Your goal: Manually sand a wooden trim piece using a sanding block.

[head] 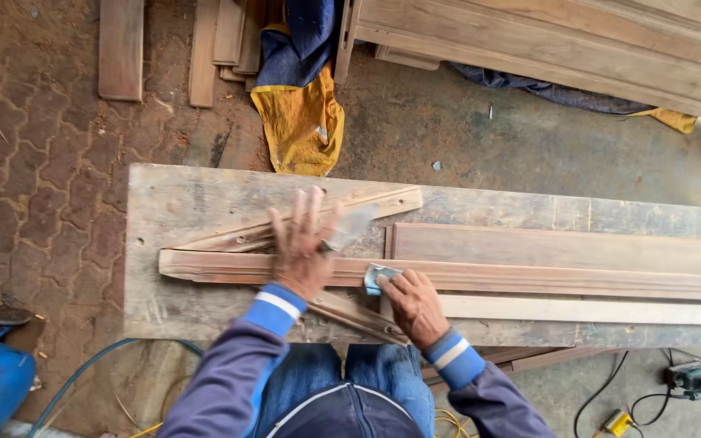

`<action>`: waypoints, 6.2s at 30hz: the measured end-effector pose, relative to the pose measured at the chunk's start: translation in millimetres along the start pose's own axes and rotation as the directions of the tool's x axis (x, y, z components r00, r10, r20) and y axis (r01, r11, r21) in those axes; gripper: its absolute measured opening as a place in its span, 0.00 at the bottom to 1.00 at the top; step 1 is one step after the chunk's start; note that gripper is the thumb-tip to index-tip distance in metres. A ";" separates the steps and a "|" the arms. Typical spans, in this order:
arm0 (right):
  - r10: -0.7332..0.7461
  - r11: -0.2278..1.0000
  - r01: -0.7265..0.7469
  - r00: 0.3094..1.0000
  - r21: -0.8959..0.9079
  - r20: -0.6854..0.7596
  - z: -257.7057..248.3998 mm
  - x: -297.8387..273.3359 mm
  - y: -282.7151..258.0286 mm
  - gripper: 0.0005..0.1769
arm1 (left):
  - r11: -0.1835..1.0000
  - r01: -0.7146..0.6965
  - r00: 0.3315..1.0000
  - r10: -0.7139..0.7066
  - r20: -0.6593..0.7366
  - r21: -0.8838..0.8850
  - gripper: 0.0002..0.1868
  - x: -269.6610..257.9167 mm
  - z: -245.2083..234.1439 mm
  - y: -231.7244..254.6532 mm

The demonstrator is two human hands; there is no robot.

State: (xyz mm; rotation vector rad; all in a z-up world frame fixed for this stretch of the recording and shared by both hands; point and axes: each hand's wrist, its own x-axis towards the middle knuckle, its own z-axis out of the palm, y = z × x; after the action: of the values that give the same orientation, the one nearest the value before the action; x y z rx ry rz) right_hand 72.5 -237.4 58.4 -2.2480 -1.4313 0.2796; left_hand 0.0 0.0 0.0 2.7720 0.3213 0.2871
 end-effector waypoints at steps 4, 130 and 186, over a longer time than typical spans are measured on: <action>0.019 1.000 -0.019 0.998 -0.008 0.057 -5.4 -9.3 3.4 0.22 | 0.994 0.037 0.983 -0.017 -0.185 0.104 0.42 -23.9 -23.6 -109.0; -0.268 0.953 0.293 0.933 -0.073 0.240 6.1 11.2 17.6 0.26 | 0.963 0.259 0.966 -0.257 -0.033 0.077 0.33 -45.3 -64.9 -128.2; 0.104 0.986 -0.064 0.960 -0.157 0.260 4.2 -93.9 94.8 0.12 | 0.944 0.321 0.947 -0.322 -0.002 0.075 0.42 -43.0 -68.3 -116.6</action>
State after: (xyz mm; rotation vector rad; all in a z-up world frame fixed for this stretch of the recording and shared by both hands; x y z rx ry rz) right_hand 105.7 -353.9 2.5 -2.4704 -1.5354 0.5398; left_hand -78.7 116.9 15.6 2.7318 0.7862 0.1814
